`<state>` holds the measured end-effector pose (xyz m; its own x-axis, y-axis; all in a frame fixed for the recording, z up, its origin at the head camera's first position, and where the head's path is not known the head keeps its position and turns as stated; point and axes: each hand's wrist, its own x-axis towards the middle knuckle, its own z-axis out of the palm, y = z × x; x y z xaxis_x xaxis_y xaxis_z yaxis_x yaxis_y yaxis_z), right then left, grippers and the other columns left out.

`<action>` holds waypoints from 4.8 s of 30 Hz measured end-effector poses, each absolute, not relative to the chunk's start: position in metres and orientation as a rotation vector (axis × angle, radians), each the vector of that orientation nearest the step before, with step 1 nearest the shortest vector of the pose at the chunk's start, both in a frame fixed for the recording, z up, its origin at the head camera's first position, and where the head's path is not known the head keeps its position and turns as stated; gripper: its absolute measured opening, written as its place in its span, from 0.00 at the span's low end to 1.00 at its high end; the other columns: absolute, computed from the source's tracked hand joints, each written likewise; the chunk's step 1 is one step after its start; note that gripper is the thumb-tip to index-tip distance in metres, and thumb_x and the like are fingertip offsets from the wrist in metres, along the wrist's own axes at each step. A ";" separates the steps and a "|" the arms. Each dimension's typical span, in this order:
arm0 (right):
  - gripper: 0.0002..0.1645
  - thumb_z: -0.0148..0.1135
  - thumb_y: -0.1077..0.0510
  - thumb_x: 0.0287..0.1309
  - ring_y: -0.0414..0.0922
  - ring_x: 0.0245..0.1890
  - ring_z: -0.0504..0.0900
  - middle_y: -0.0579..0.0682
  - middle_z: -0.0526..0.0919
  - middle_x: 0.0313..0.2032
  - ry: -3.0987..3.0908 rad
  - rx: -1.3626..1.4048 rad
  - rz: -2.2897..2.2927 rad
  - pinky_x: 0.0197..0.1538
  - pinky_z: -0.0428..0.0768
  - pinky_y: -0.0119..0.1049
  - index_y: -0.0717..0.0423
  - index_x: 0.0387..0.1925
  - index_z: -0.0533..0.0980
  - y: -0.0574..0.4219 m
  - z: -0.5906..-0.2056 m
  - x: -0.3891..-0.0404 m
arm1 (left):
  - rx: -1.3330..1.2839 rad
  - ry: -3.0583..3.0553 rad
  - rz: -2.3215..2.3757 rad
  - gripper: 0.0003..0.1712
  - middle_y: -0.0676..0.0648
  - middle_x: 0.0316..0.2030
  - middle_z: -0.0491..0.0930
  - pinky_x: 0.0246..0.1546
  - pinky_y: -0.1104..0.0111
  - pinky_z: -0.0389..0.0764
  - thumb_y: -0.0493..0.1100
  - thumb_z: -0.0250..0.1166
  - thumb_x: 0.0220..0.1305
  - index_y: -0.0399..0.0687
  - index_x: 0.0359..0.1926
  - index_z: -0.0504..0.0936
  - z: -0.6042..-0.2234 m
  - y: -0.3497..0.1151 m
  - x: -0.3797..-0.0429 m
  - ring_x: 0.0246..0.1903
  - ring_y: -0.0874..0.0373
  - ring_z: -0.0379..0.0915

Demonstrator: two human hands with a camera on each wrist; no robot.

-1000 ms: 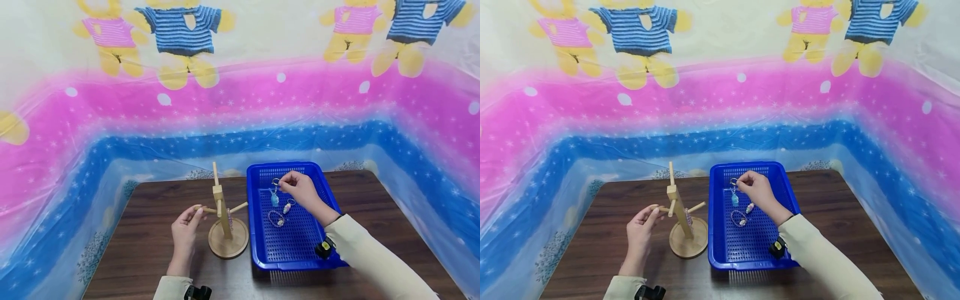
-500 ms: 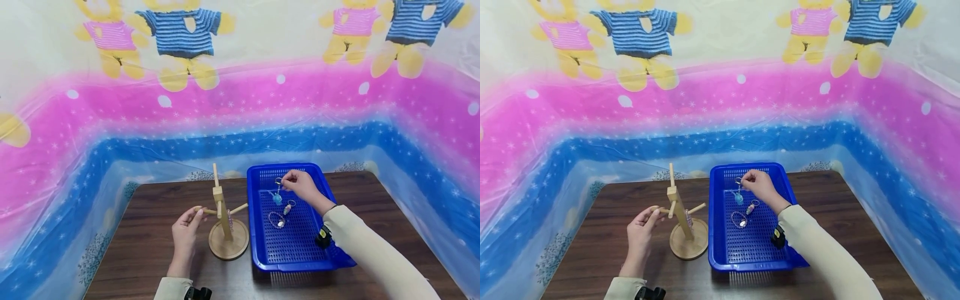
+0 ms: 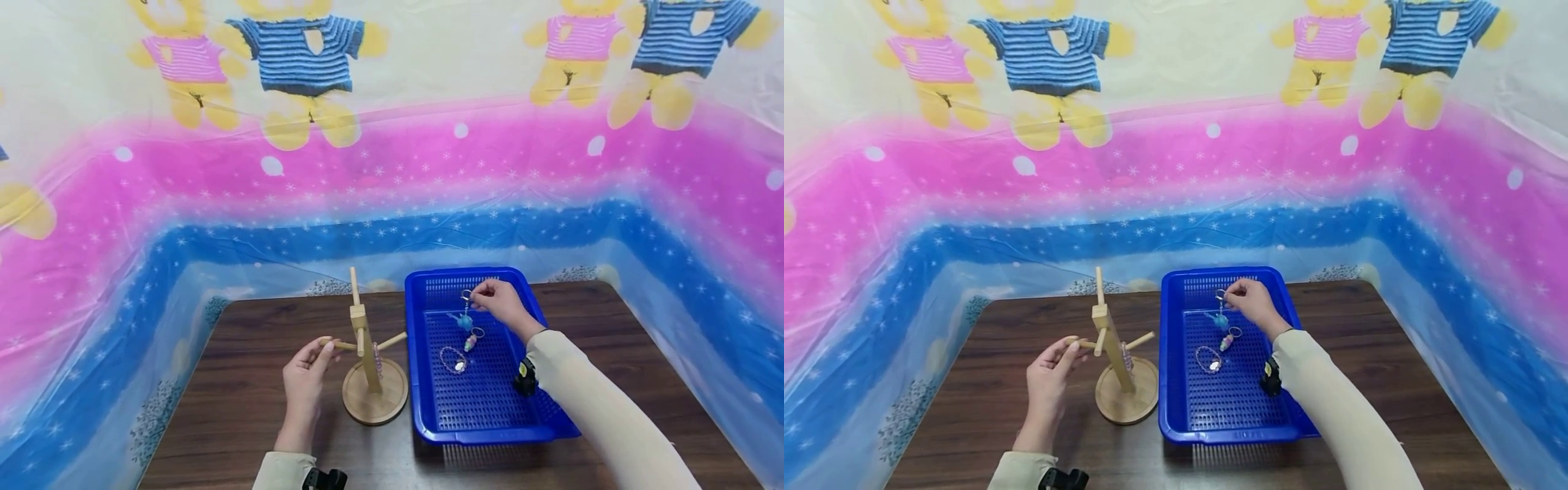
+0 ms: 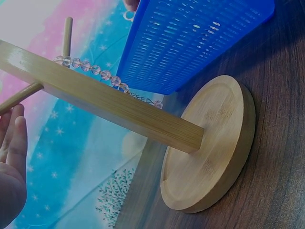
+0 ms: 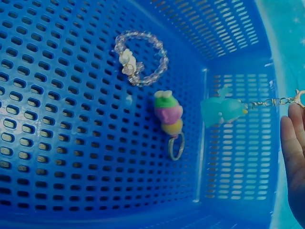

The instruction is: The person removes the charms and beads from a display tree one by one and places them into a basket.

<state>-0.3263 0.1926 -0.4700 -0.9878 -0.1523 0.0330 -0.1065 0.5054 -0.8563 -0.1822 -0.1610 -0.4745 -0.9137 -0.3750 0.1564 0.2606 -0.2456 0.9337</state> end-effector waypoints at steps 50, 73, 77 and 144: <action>0.13 0.55 0.65 0.70 0.34 0.28 0.81 0.56 0.86 0.37 2.474 0.419 -1.789 0.47 0.92 0.39 0.72 0.49 0.77 0.196 -0.522 -0.331 | 0.120 -1.661 -2.176 0.09 0.63 0.31 0.90 0.35 0.78 0.89 0.28 0.64 0.68 0.43 0.40 0.86 -0.476 -0.162 -0.182 0.32 0.71 0.86; 0.24 0.55 0.72 0.65 0.35 0.22 0.83 0.48 0.83 0.23 2.050 0.701 -2.055 0.35 0.90 0.27 0.82 0.61 0.69 0.193 -0.529 -0.319 | 0.129 -1.687 -2.165 0.06 0.64 0.31 0.89 0.35 0.78 0.88 0.28 0.63 0.69 0.30 0.43 0.84 -0.476 -0.163 -0.182 0.32 0.72 0.86; 0.20 0.55 0.71 0.66 0.35 0.21 0.83 0.47 0.81 0.20 2.015 0.742 -2.055 0.36 0.90 0.27 0.79 0.57 0.72 0.191 -0.529 -0.319 | 0.142 -1.698 -2.158 0.07 0.64 0.31 0.89 0.35 0.78 0.88 0.28 0.63 0.69 0.27 0.44 0.83 -0.476 -0.164 -0.182 0.32 0.72 0.86; 0.19 0.51 0.66 0.69 0.37 0.18 0.83 0.46 0.80 0.18 1.928 0.925 -1.971 0.30 0.90 0.30 0.72 0.57 0.71 0.188 -0.534 -0.315 | 0.101 -1.675 -2.167 0.07 0.63 0.31 0.89 0.35 0.78 0.88 0.27 0.63 0.69 0.40 0.40 0.86 -0.477 -0.161 -0.183 0.32 0.71 0.87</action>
<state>-0.3154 0.1884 -0.5340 -0.7735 0.2589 -0.5785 0.5726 -0.1061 -0.8130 -0.1832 -0.1614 -0.4774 -0.9181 -0.3519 0.1822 0.2650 -0.2034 0.9425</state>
